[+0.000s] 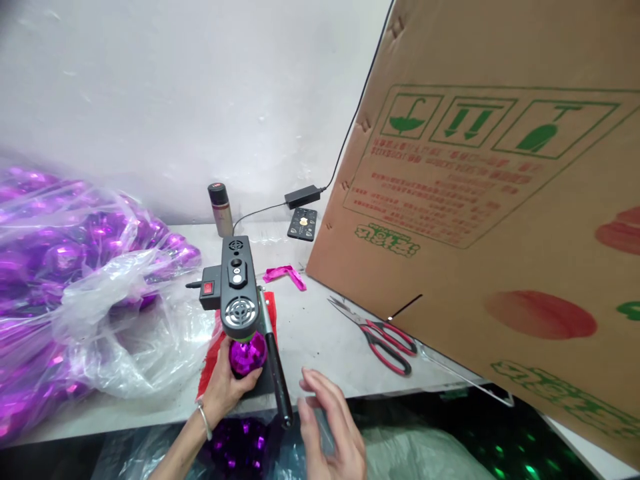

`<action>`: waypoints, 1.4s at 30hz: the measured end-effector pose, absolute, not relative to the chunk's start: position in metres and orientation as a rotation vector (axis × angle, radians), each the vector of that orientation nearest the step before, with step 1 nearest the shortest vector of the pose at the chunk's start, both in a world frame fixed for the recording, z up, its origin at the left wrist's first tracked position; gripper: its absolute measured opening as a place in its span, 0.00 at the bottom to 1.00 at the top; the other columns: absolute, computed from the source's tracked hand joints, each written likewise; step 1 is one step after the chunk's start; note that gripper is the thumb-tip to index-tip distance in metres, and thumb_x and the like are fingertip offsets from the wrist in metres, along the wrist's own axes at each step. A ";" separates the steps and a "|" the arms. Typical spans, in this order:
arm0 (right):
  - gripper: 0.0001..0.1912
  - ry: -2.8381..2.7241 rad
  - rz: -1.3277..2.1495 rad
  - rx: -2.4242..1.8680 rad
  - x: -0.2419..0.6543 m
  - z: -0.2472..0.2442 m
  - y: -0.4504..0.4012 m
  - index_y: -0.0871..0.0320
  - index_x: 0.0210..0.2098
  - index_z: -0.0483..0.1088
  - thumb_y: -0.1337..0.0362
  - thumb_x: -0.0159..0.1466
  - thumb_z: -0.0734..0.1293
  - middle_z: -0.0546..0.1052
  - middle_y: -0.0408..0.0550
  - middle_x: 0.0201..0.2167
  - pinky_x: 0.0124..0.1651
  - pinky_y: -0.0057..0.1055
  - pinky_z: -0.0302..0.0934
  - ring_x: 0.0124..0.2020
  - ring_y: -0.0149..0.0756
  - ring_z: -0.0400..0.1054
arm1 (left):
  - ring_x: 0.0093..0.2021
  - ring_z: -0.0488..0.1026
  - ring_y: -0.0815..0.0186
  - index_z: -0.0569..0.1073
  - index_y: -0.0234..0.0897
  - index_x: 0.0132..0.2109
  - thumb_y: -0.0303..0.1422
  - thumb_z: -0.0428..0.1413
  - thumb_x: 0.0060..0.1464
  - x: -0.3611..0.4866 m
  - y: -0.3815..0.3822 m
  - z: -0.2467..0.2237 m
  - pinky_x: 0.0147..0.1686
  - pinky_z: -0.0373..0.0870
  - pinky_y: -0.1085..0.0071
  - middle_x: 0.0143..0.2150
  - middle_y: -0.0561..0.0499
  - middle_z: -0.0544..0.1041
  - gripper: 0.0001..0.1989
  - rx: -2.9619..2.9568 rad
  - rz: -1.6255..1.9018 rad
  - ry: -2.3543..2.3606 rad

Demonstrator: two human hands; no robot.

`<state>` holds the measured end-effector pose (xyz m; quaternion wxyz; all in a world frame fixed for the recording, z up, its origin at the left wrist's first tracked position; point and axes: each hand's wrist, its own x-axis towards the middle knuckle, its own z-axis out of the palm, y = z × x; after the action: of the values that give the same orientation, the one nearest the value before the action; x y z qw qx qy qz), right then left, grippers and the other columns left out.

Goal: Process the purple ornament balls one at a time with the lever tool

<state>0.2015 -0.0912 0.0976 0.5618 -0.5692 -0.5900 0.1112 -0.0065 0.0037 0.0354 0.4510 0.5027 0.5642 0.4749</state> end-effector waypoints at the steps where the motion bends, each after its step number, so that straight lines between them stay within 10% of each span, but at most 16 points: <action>1: 0.15 -1.430 0.211 -1.305 0.203 0.105 -0.088 0.54 0.58 0.83 0.57 0.76 0.72 0.87 0.59 0.54 0.46 0.36 0.84 0.48 0.47 0.86 | 0.66 0.76 0.33 0.76 0.38 0.61 0.42 0.77 0.38 -0.006 0.003 0.035 0.72 0.67 0.37 0.60 0.36 0.81 0.42 1.243 1.171 1.397; 7: 0.24 -1.555 -0.109 -1.001 0.185 0.153 -0.053 0.56 0.66 0.76 0.53 0.76 0.72 0.85 0.62 0.54 0.38 0.39 0.83 0.46 0.49 0.85 | 0.64 0.76 0.31 0.77 0.37 0.60 0.42 0.76 0.37 -0.004 0.004 0.043 0.70 0.67 0.35 0.58 0.35 0.81 0.41 1.236 1.165 1.380; 15: 0.19 -1.467 0.039 -0.807 0.150 0.165 -0.018 0.54 0.33 0.70 0.66 0.81 0.59 0.77 0.44 0.27 0.29 0.30 0.67 0.26 0.33 0.73 | 0.65 0.75 0.32 0.77 0.39 0.60 0.42 0.77 0.36 0.000 0.002 0.039 0.71 0.68 0.36 0.59 0.36 0.82 0.42 1.240 1.185 1.407; 42: 0.23 -1.368 0.080 -0.793 0.144 0.133 -0.017 0.54 0.28 0.65 0.64 0.83 0.58 0.76 0.40 0.29 0.38 0.32 0.65 0.28 0.30 0.71 | 0.63 0.79 0.36 0.72 0.33 0.65 0.41 0.71 0.44 -0.001 0.005 0.030 0.67 0.75 0.33 0.61 0.33 0.81 0.42 1.526 1.085 1.412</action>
<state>0.1438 -0.0169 0.1326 0.7027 -0.3562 -0.6148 0.0359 -0.0010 0.0046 0.0301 0.3877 0.5999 0.5551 0.4263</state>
